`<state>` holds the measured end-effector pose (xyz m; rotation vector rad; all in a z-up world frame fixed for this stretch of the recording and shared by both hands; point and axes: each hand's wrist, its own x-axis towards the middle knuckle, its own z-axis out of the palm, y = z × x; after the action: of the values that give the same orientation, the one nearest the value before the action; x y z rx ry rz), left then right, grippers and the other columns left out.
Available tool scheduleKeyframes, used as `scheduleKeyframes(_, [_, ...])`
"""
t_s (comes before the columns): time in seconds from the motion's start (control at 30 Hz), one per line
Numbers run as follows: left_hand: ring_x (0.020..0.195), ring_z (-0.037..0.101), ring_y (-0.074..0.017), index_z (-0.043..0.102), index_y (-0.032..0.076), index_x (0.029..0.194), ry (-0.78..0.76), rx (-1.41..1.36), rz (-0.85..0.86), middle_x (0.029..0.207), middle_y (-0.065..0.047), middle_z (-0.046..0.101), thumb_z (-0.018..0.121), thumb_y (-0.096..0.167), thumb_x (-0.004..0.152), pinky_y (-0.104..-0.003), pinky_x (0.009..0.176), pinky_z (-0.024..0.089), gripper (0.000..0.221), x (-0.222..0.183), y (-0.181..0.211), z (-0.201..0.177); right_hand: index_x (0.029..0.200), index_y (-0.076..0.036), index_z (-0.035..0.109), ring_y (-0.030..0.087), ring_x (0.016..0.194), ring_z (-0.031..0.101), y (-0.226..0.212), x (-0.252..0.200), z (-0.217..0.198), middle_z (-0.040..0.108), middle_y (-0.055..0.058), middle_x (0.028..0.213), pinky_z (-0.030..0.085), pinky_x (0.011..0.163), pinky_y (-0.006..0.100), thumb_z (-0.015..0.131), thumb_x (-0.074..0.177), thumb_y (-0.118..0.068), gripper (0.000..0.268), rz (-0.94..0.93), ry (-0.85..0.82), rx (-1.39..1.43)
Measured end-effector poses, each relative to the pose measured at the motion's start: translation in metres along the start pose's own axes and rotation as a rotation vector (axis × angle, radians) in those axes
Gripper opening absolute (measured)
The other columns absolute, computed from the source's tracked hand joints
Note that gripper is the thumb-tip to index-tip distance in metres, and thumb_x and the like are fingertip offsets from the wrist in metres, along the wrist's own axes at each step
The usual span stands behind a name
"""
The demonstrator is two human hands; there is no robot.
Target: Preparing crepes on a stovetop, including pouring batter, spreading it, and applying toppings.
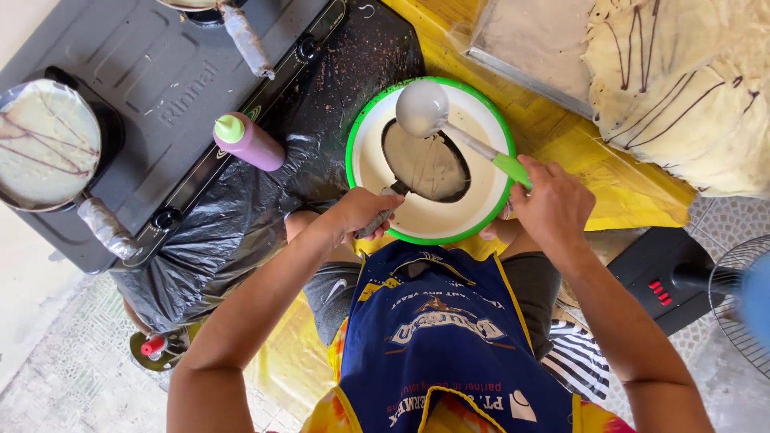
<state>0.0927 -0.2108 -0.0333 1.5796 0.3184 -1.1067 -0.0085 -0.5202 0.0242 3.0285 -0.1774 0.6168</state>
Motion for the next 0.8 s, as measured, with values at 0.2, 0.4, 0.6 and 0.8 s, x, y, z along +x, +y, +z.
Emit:
scheduleKeyframes(0.2, [0.040, 0.066, -0.0224, 0.071, -0.006, 0.086, 0.057, 0.156, 0.064, 0.058, -0.017, 0.065, 0.079, 0.033, 0.087, -0.029, 0.036, 0.056, 0.039, -0.046, 0.016, 0.004, 0.124, -0.028, 0.076, 0.035, 0.077, 0.072, 0.013, -0.009, 0.029, 0.068, 0.005, 0.089, 0.058, 0.069, 0.048, 0.071, 0.085, -0.033, 0.040, 0.196, -0.096, 0.146])
scheduleKeyframes(0.4, [0.036, 0.060, -0.0210, 0.068, -0.008, 0.089, -0.001, -0.141, 0.223, 0.056, -0.018, 0.062, 0.078, 0.027, 0.090, -0.028, 0.031, 0.051, 0.036, -0.030, -0.037, 0.004, 0.126, -0.027, 0.079, 0.026, 0.076, 0.072, 0.032, -0.011, -0.001, 0.067, 0.002, 0.089, 0.058, 0.067, 0.039, 0.076, 0.085, -0.033, 0.042, 0.169, 0.063, -0.053])
scheduleKeyframes(0.6, [0.033, 0.058, -0.0198, 0.065, -0.006, 0.088, -0.179, -0.421, 0.304, 0.053, -0.016, 0.058, 0.076, 0.024, 0.093, -0.027, 0.030, 0.049, 0.032, -0.009, -0.080, 0.028, 0.124, -0.033, 0.079, 0.017, 0.073, 0.069, 0.027, -0.004, -0.020, 0.064, -0.005, 0.086, 0.057, 0.066, 0.028, 0.079, 0.081, -0.033, 0.043, 0.064, 0.197, -0.211])
scheduleKeyframes(0.8, [0.031, 0.056, -0.0189, 0.064, -0.006, 0.088, -0.269, -0.498, 0.323, 0.051, -0.015, 0.056, 0.075, 0.022, 0.094, -0.027, 0.029, 0.046, 0.031, -0.012, -0.084, 0.034, 0.124, -0.030, 0.080, 0.021, 0.073, 0.069, 0.024, 0.001, -0.023, 0.066, -0.002, 0.086, 0.057, 0.065, 0.034, 0.081, 0.081, -0.031, 0.043, 0.057, 0.180, -0.056])
